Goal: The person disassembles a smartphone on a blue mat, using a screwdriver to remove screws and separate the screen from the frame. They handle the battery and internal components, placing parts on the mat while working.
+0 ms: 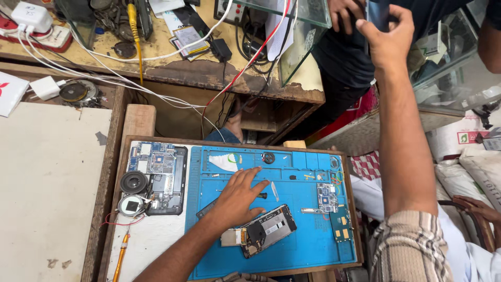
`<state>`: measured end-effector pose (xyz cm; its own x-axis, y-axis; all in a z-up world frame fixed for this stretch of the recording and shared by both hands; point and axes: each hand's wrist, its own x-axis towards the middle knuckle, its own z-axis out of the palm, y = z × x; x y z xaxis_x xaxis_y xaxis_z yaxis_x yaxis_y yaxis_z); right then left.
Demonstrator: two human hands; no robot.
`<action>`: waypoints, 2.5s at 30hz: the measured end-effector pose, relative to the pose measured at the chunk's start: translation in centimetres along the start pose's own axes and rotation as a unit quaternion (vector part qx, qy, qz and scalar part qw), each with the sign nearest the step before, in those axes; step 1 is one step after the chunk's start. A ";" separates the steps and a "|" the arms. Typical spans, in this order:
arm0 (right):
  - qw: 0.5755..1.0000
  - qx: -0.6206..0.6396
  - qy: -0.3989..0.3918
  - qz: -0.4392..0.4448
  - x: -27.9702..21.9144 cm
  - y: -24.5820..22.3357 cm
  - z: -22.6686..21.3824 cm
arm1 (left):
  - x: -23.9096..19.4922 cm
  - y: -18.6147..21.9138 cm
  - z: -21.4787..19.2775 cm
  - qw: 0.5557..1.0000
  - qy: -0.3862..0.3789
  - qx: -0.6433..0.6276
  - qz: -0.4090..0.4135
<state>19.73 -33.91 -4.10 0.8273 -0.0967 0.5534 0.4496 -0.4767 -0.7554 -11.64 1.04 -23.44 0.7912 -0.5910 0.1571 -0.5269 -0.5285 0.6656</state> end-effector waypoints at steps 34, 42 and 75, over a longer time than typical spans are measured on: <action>0.968 -0.168 -0.180 -0.041 -21.0 -2.5 2.8 | -0.2 -0.3 -0.4 0.999 0.044 -0.020 0.020; 0.958 0.204 -0.191 0.069 -21.8 -6.1 3.4 | -0.2 0.2 0.1 0.997 0.060 -0.002 0.039; 0.948 -0.183 -0.245 -0.085 -38.9 -8.3 6.5 | 0.6 0.5 -0.8 0.991 0.124 0.000 0.058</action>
<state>-13.97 -20.51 -21.62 0.8512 0.3835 0.3583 0.5172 -0.7287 -0.4488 -11.14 0.89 -22.47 0.7776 -0.4795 0.4067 -0.6184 -0.4666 0.6324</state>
